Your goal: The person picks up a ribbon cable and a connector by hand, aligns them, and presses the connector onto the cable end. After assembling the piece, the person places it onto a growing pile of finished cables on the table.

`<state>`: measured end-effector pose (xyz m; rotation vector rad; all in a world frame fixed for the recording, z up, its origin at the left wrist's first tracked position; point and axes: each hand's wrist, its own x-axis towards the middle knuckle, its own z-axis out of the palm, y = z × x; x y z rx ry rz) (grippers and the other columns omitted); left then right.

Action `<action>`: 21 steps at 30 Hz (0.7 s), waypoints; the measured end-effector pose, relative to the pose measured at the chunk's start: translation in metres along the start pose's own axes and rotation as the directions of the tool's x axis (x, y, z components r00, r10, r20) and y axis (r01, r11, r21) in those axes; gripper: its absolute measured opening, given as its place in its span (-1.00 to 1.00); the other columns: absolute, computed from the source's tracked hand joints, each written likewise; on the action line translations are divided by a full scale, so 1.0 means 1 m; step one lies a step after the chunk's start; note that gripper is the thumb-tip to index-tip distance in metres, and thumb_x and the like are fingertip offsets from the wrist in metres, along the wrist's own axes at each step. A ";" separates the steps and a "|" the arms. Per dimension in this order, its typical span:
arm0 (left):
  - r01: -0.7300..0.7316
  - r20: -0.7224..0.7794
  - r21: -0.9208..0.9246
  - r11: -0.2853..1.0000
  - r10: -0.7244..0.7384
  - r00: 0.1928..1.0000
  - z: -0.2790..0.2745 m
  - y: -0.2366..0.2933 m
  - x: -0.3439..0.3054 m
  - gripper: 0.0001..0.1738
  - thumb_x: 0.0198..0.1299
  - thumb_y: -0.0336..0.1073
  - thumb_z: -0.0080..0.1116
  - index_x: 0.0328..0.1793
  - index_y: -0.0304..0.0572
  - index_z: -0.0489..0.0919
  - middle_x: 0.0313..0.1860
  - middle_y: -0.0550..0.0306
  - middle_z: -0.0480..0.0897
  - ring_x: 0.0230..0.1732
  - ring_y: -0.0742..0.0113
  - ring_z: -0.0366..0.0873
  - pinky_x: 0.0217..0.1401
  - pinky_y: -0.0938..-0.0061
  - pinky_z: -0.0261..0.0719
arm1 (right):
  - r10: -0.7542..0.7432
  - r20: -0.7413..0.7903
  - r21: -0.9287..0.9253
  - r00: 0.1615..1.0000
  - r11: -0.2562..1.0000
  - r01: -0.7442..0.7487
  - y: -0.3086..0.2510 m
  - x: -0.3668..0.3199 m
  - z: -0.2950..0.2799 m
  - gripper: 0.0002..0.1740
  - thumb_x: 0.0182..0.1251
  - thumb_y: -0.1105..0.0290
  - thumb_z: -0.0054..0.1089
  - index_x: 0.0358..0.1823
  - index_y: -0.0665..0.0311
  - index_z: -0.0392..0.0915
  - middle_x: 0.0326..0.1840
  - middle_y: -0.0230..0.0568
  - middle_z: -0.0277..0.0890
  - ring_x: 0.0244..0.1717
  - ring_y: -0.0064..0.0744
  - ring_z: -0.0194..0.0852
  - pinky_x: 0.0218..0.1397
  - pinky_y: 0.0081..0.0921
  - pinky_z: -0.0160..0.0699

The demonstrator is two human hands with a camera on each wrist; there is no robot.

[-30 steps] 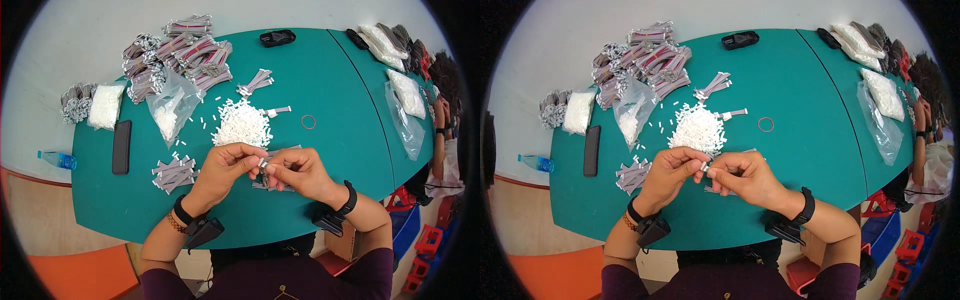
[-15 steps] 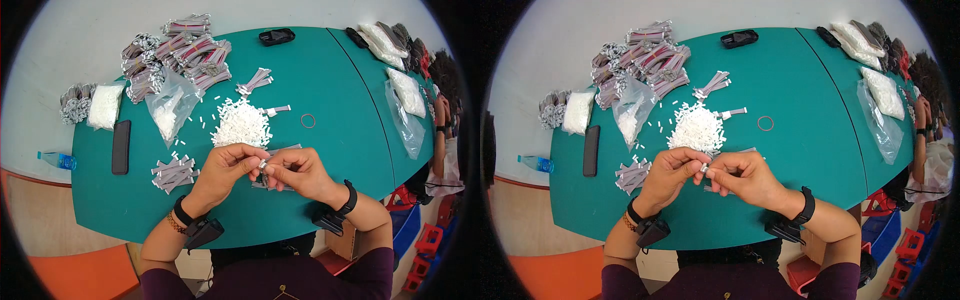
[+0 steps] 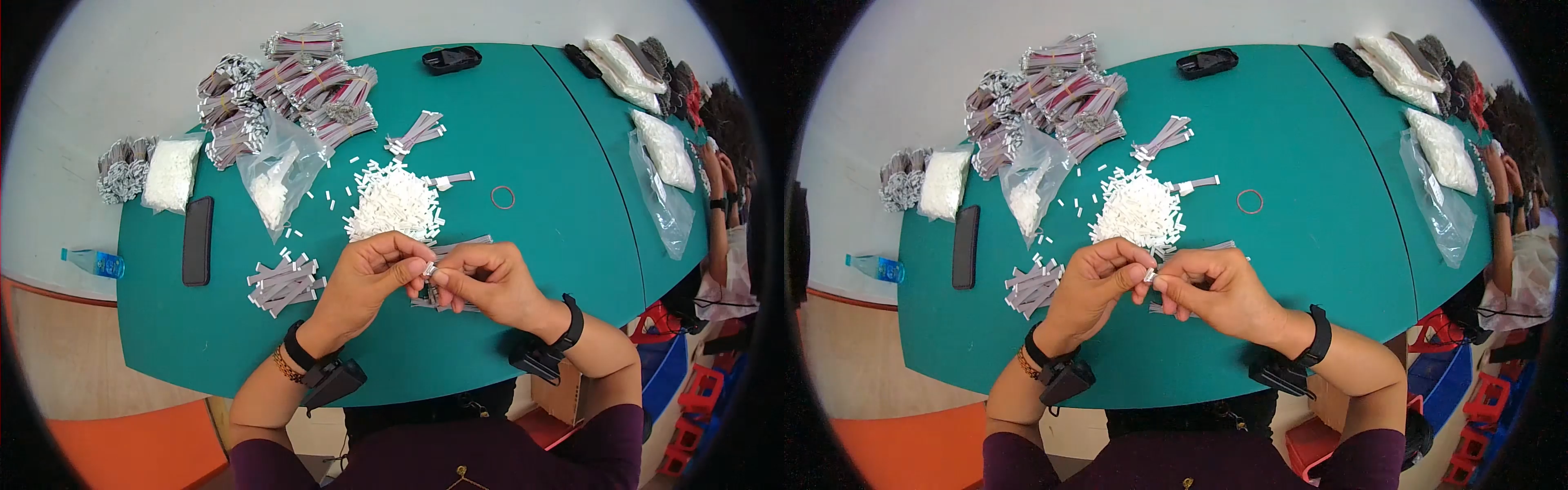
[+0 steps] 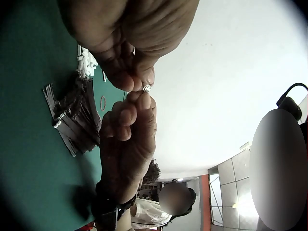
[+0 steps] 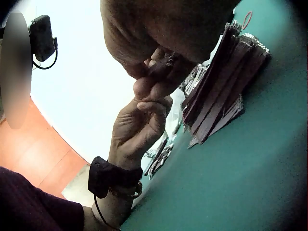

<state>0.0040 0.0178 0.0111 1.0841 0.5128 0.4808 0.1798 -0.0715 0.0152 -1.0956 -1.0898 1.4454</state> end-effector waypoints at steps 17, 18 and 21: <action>0.001 -0.008 -0.046 0.999 -0.001 1.000 0.002 -0.003 0.001 -0.85 0.23 -0.39 0.13 -0.14 -0.35 0.56 -0.29 0.16 0.59 -0.38 0.54 0.45 -0.28 0.65 0.44 | -0.015 -0.012 -0.012 1.000 1.000 0.015 0.000 0.001 0.000 -0.84 0.36 0.41 0.07 -0.36 0.31 0.57 -0.55 -0.42 0.51 -0.56 -0.76 0.37 -0.55 -0.78 0.31; -0.001 -0.007 -0.045 0.999 0.001 1.000 0.002 -0.003 0.000 -0.85 0.23 -0.39 0.13 -0.14 -0.35 0.56 -0.28 0.16 0.59 -0.38 0.54 0.45 -0.28 0.65 0.44 | -0.010 -0.014 -0.007 1.000 1.000 0.010 0.000 0.000 0.000 -0.83 0.36 0.41 0.07 -0.36 0.31 0.57 -0.55 -0.42 0.51 -0.56 -0.76 0.38 -0.55 -0.78 0.31; -0.001 -0.007 -0.042 0.999 0.001 1.000 0.003 -0.003 0.001 -0.85 0.23 -0.39 0.13 -0.15 -0.34 0.56 -0.29 0.17 0.59 -0.39 0.54 0.45 -0.28 0.65 0.44 | 0.005 -0.020 0.002 1.000 1.000 -0.005 -0.001 0.000 0.000 -0.83 0.36 0.40 0.07 -0.37 0.31 0.57 -0.56 -0.42 0.51 -0.56 -0.76 0.38 -0.55 -0.78 0.32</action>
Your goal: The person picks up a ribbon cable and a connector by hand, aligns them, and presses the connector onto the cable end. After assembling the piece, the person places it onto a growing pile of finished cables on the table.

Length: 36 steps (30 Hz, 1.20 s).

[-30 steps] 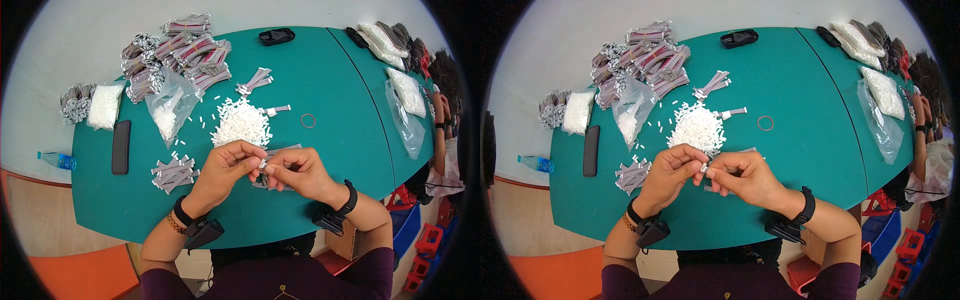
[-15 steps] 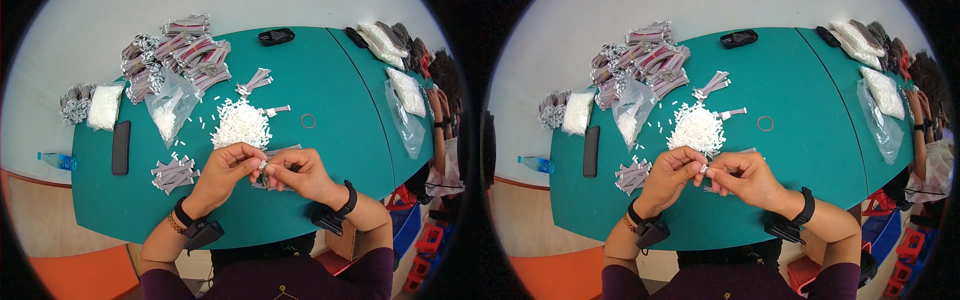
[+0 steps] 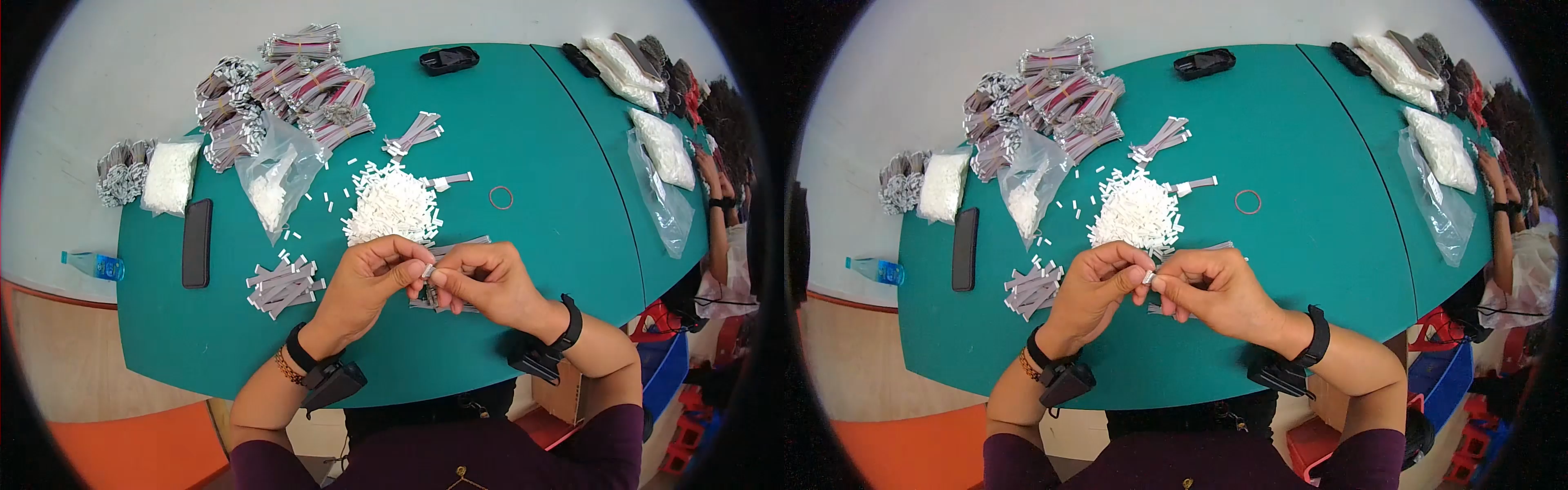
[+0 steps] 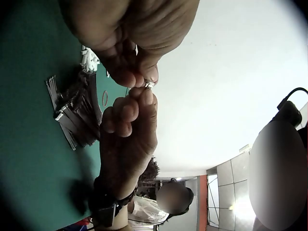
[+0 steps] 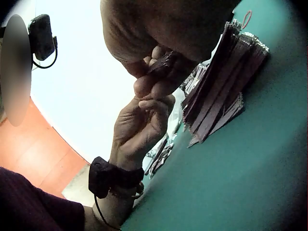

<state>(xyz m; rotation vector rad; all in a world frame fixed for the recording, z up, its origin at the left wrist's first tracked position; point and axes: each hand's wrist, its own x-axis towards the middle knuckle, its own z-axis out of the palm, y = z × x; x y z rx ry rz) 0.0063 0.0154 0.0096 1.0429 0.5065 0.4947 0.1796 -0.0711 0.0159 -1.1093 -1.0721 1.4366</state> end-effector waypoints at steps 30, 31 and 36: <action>-0.105 0.040 0.266 0.958 0.098 0.994 0.003 0.012 -0.003 -0.79 0.15 -0.49 0.19 -0.08 -0.42 0.58 -0.22 0.09 0.61 -0.25 0.48 0.53 -0.15 0.62 0.52 | 0.095 -0.020 0.008 0.995 0.995 -0.095 -0.007 0.001 -0.003 -0.79 0.31 0.40 0.10 -0.50 0.30 0.52 -0.64 -0.39 0.50 -0.67 -0.75 0.34 -0.63 -0.76 0.22; -0.108 0.046 0.265 0.958 0.099 0.994 0.002 0.012 -0.003 -0.78 0.14 -0.49 0.20 -0.08 -0.43 0.58 -0.21 0.08 0.62 -0.24 0.47 0.54 -0.14 0.61 0.53 | 0.095 -0.015 0.007 0.995 0.996 -0.094 -0.006 0.001 -0.003 -0.79 0.31 0.40 0.10 -0.49 0.30 0.52 -0.64 -0.39 0.50 -0.67 -0.74 0.34 -0.63 -0.76 0.22; -0.127 0.047 0.296 0.947 0.118 0.992 0.000 0.011 -0.002 -0.78 0.15 -0.48 0.20 -0.08 -0.41 0.58 -0.21 0.08 0.63 -0.22 0.47 0.56 -0.10 0.59 0.54 | 0.077 0.001 0.010 0.997 0.997 -0.077 -0.006 0.000 -0.003 -0.81 0.31 0.41 0.10 -0.47 0.30 0.53 -0.63 -0.40 0.50 -0.66 -0.75 0.35 -0.62 -0.77 0.23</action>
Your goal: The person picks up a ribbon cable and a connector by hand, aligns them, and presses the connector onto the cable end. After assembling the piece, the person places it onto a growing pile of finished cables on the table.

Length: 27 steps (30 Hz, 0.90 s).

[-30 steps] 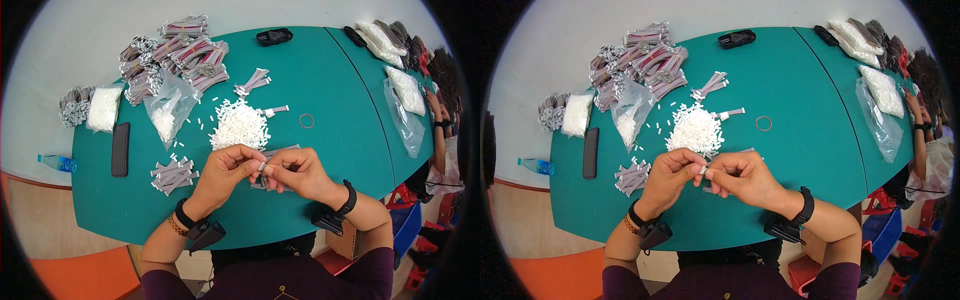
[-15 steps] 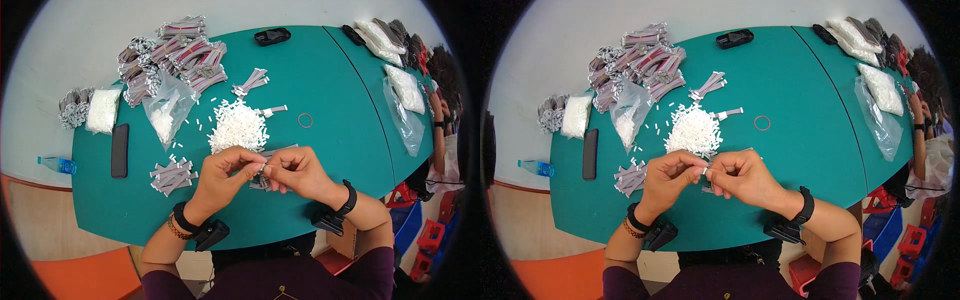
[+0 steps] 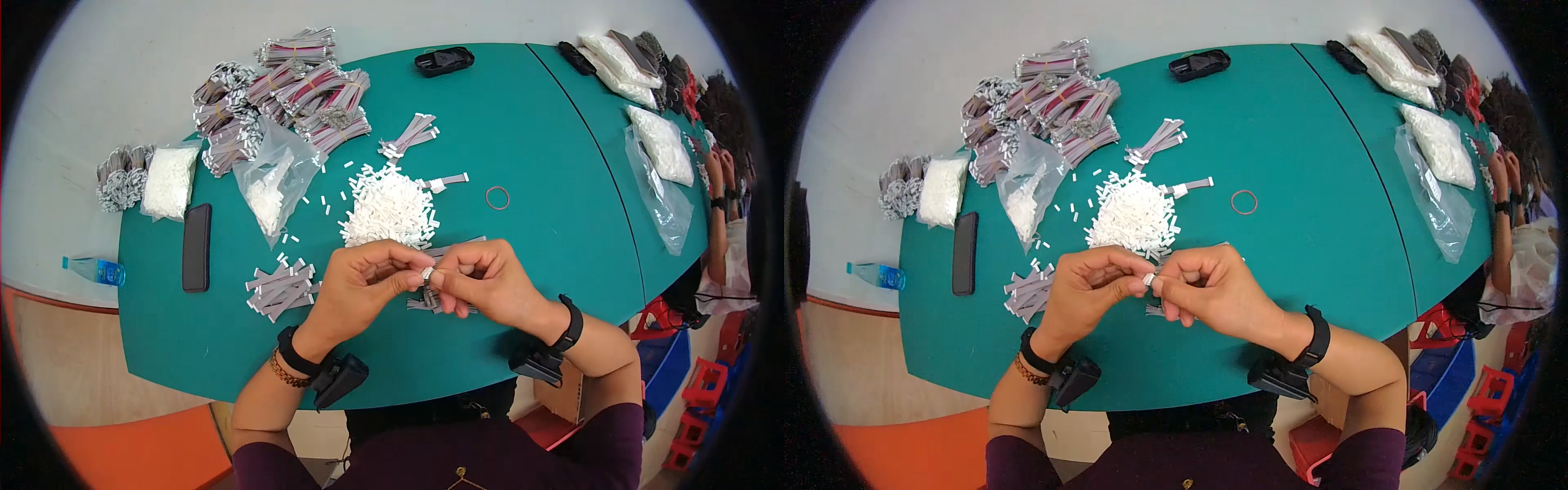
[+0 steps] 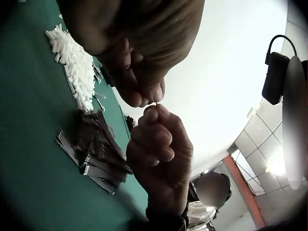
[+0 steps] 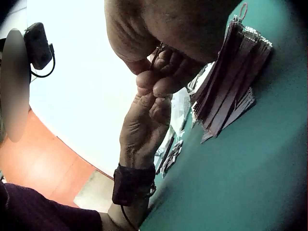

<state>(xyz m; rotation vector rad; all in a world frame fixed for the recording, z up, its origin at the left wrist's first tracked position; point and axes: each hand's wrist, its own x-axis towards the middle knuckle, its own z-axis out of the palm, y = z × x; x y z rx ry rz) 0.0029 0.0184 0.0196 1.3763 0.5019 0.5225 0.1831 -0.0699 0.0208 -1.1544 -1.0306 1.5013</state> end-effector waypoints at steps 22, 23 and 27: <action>-0.108 -0.041 0.134 0.985 0.114 0.993 0.005 -0.007 -0.002 -0.80 0.14 -0.51 0.17 -0.09 -0.39 0.59 -0.19 0.05 0.64 -0.15 0.39 0.59 0.01 0.52 0.54 | 0.018 0.023 0.056 1.000 0.998 -0.019 0.002 0.000 -0.002 -0.81 0.31 0.38 0.13 -0.45 0.30 0.54 -0.61 -0.38 0.52 -0.66 -0.73 0.38 -0.61 -0.77 0.28; -0.093 -0.035 0.105 0.990 0.097 0.995 0.005 -0.007 -0.002 -0.80 0.14 -0.51 0.17 -0.09 -0.39 0.59 -0.18 0.05 0.63 -0.14 0.38 0.59 0.01 0.52 0.54 | 0.014 0.022 0.058 1.000 0.998 -0.016 0.002 0.000 -0.002 -0.81 0.31 0.37 0.13 -0.44 0.30 0.54 -0.61 -0.38 0.52 -0.66 -0.73 0.38 -0.60 -0.77 0.28; -0.083 0.000 0.051 0.995 0.083 0.997 0.000 -0.004 0.001 -0.81 0.14 -0.51 0.17 -0.10 -0.40 0.59 -0.16 0.05 0.62 -0.11 0.38 0.57 0.02 0.51 0.53 | 0.015 0.048 0.071 0.999 0.997 -0.019 0.002 0.001 -0.002 -0.82 0.33 0.36 0.12 -0.40 0.30 0.56 -0.57 -0.38 0.54 -0.62 -0.74 0.39 -0.57 -0.78 0.30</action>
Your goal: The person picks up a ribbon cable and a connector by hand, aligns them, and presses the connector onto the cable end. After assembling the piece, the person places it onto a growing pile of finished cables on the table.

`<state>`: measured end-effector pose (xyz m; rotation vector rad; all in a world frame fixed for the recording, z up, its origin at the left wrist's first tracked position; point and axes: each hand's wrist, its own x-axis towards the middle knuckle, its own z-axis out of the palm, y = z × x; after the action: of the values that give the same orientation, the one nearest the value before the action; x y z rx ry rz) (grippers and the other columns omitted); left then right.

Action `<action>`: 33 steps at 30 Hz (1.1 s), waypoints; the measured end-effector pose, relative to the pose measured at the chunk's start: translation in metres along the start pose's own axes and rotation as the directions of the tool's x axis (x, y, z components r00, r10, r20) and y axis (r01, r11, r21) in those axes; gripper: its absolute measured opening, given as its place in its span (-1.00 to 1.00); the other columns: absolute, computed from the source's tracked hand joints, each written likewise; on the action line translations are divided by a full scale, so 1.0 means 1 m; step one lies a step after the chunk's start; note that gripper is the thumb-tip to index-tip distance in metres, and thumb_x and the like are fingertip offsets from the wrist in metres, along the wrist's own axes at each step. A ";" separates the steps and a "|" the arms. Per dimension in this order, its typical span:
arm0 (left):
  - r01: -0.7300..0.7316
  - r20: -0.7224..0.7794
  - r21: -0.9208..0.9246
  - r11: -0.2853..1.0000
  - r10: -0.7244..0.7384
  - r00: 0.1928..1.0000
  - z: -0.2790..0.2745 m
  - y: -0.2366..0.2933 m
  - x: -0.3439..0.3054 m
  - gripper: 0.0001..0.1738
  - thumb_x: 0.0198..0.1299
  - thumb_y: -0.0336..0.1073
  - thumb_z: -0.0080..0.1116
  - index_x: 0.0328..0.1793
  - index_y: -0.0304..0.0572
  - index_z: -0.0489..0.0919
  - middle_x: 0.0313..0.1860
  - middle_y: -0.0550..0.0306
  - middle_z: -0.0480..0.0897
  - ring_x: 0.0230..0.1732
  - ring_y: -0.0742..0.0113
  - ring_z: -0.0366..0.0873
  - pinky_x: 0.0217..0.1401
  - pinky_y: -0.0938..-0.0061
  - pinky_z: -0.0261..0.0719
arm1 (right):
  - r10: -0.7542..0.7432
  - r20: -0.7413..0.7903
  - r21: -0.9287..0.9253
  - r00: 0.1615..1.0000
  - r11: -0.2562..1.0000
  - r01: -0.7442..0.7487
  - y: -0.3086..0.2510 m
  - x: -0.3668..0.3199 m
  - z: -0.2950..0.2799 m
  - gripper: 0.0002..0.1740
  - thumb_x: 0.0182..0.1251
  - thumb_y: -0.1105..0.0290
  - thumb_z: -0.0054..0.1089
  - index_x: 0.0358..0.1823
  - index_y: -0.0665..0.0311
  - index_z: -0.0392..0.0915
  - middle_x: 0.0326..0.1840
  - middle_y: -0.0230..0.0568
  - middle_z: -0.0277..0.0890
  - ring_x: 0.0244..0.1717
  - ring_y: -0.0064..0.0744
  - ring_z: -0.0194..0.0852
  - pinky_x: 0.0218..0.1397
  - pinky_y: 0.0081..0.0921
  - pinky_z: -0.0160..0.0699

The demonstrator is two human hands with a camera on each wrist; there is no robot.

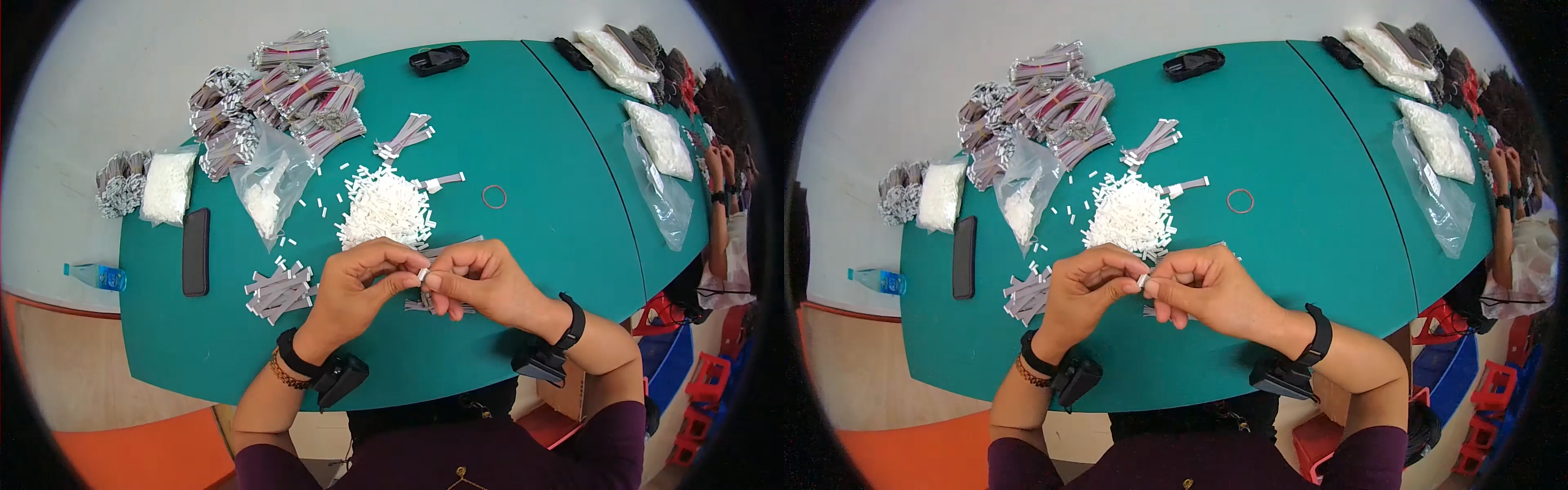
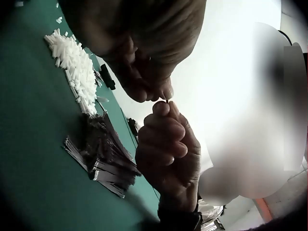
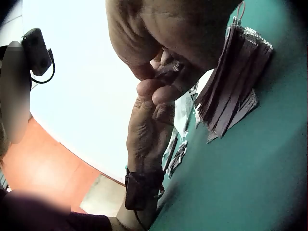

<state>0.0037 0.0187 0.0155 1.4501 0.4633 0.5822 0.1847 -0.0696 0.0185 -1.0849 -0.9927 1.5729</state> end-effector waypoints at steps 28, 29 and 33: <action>-0.013 0.064 -0.148 0.989 0.023 0.998 -0.002 -0.006 0.004 -0.79 0.17 -0.49 0.17 -0.07 -0.39 0.55 -0.14 0.08 0.58 -0.07 0.41 0.55 0.05 0.53 0.51 | -0.020 0.025 0.101 0.999 0.995 0.018 0.000 0.002 0.003 -0.82 0.34 0.33 0.12 -0.36 0.30 0.54 -0.57 -0.38 0.52 -0.61 -0.73 0.38 -0.55 -0.77 0.32; -0.016 0.059 -0.143 0.990 0.025 0.998 -0.004 -0.007 0.005 -0.79 0.17 -0.48 0.17 -0.07 -0.38 0.54 -0.14 0.09 0.58 -0.07 0.42 0.55 0.04 0.54 0.51 | -0.022 0.015 0.072 1.000 0.997 0.021 -0.001 0.002 0.002 -0.82 0.34 0.34 0.13 -0.35 0.30 0.54 -0.57 -0.38 0.52 -0.60 -0.73 0.38 -0.55 -0.77 0.33; -0.018 0.021 -0.135 0.991 0.021 1.000 -0.014 -0.007 0.005 -0.75 0.16 -0.48 0.20 -0.04 -0.36 0.51 -0.15 0.11 0.58 -0.08 0.46 0.53 0.02 0.58 0.50 | -0.017 -0.042 -0.064 0.999 0.998 0.014 -0.009 0.001 -0.002 -0.83 0.30 0.34 0.17 -0.37 0.30 0.54 -0.57 -0.42 0.51 -0.59 -0.77 0.36 -0.54 -0.78 0.32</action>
<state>0.0000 0.0325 0.0083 1.3321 0.3852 0.6018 0.1885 -0.0668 0.0264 -1.1477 -1.0261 1.5084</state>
